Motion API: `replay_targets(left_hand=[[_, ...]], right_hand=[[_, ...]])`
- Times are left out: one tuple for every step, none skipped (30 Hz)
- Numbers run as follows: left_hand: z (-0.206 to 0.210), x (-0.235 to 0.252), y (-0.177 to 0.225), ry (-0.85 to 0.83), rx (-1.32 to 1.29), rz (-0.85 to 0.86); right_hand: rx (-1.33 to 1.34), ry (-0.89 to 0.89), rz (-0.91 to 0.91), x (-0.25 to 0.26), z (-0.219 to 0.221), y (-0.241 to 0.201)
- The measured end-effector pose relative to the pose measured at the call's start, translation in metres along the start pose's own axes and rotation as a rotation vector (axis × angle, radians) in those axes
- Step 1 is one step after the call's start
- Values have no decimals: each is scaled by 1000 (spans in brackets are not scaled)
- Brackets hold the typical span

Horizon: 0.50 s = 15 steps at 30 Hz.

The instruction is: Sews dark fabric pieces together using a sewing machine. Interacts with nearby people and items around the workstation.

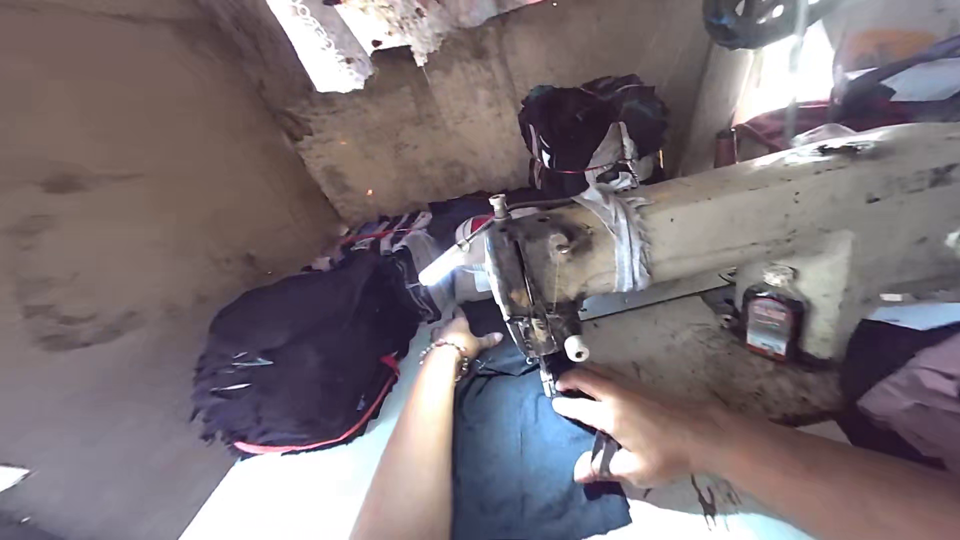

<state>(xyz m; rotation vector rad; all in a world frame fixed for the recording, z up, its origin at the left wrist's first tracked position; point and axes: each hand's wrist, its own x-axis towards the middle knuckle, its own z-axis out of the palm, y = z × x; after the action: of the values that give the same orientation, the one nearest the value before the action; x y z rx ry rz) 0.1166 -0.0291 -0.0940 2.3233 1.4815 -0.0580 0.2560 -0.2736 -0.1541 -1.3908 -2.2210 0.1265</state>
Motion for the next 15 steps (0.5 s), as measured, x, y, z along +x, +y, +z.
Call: replay_targets(left_hand=[[3,-1,5,-13,-1,-2],[3,-6,10,-11,-5,13],[2,-12,13,-3,2,24],[-2,-19,15,14,10,29],[-8,-28,14,48,-1,34],[-15,-35,9,111,-52,53],[-23,-42,1,190,-123,81],[-30,-51,-7,282,-187,116],[-37,-62,-16,375,-246,145],[-43,-71,-26,464,-311,173],[-45,-78,-34,550,-383,192],[-47,-84,-41,622,-460,194],[-46,-89,-48,682,-534,190],[-43,-93,-53,748,-598,193],[-39,-95,-57,809,-656,195]], right_hand=[[-20,105,-65,-2,3,0],[-46,217,-136,-4,7,1],[-53,297,-186,-5,9,-1],[-52,342,-217,-6,8,-5],[-62,371,-237,-6,7,-9],[-92,399,-256,-5,6,-13],[-137,438,-269,-2,5,-17],[-164,462,-258,2,6,-23],[-167,443,-200,6,7,-32],[-129,360,-92,10,3,-45],[-50,197,64,15,-6,-60],[58,-19,243,26,-19,-76],[149,-174,370,41,-28,-87],[218,-272,454,55,-33,-94],[254,-326,502,68,-34,-98]])
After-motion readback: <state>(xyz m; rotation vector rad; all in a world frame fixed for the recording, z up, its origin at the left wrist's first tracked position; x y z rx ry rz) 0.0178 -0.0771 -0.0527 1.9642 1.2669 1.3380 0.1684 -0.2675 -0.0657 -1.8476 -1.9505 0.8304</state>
